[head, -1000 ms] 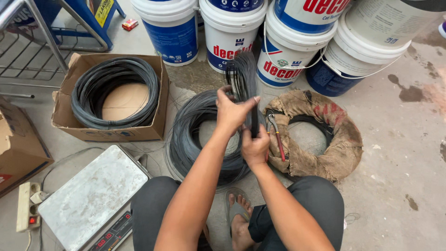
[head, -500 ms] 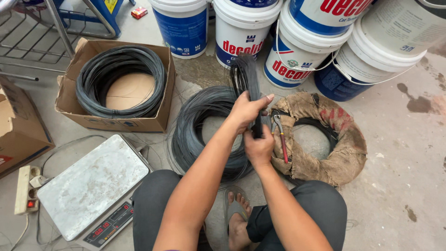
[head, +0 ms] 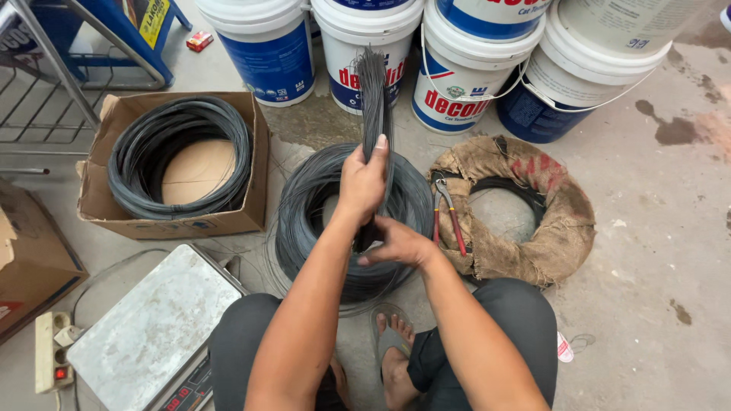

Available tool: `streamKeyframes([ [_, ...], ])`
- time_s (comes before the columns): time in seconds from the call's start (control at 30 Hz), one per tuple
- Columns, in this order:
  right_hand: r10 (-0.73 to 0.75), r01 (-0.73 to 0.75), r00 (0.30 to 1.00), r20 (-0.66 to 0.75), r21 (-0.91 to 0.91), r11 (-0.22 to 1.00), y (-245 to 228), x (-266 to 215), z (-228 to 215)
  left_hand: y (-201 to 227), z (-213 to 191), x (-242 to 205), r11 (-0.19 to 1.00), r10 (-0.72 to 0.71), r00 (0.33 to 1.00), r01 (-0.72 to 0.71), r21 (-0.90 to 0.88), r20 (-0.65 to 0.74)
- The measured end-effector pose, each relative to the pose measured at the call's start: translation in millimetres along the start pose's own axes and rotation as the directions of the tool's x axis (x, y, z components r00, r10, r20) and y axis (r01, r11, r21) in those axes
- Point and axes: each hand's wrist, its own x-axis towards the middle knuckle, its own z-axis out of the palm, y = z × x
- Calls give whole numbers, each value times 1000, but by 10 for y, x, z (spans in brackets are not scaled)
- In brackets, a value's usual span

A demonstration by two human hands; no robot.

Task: The person handles a coil of black wire, placing it on a digital scale to weigh it. They then use pliers to cut a section of the wire from the coil and place the cut piece back on the scale.

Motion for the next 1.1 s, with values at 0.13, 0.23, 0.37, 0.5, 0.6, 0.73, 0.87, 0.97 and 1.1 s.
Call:
streamKeyframes([
  [0.13, -77, 110, 988, -132, 263, 959, -587, -76, -101, -44, -85, -77, 996, 75, 997, -73, 57, -19],
  [0.23, -29, 191, 958, -285, 560, 806, -911, 102, -274, -22, -11, -220, 992, 120, 992, -121, -18, -41],
  [0.37, 67, 99, 967, -247, 601, 793, -1372, 317, -234, -102, 149, -485, 982, 168, 985, -164, 90, -33],
  [0.5, 212, -14, 927, -308, 538, 843, -1175, 552, -411, 50, 136, -701, 980, 184, 983, -182, 83, -9],
  [0.6, 226, -45, 945, -236, 592, 805, -1141, 555, -451, -380, 135, -640, 967, 217, 975, -222, 127, 50],
  [0.73, 227, -9, 925, -304, 582, 813, -1405, 383, -381, -507, 133, -385, 994, 107, 980, -111, 12, 166],
  [0.87, 238, 9, 891, -387, 539, 842, -1359, 200, -274, -222, -32, -140, 951, -201, 964, 235, -203, 175],
  [0.97, 229, 36, 865, -447, 509, 860, -1238, 99, 70, 300, -150, -96, 877, -315, 910, 388, -284, 270],
  [1.1, 180, 60, 760, -625, 343, 937, -1027, 53, 534, 608, -214, -24, 878, -344, 867, 433, -203, 361],
])
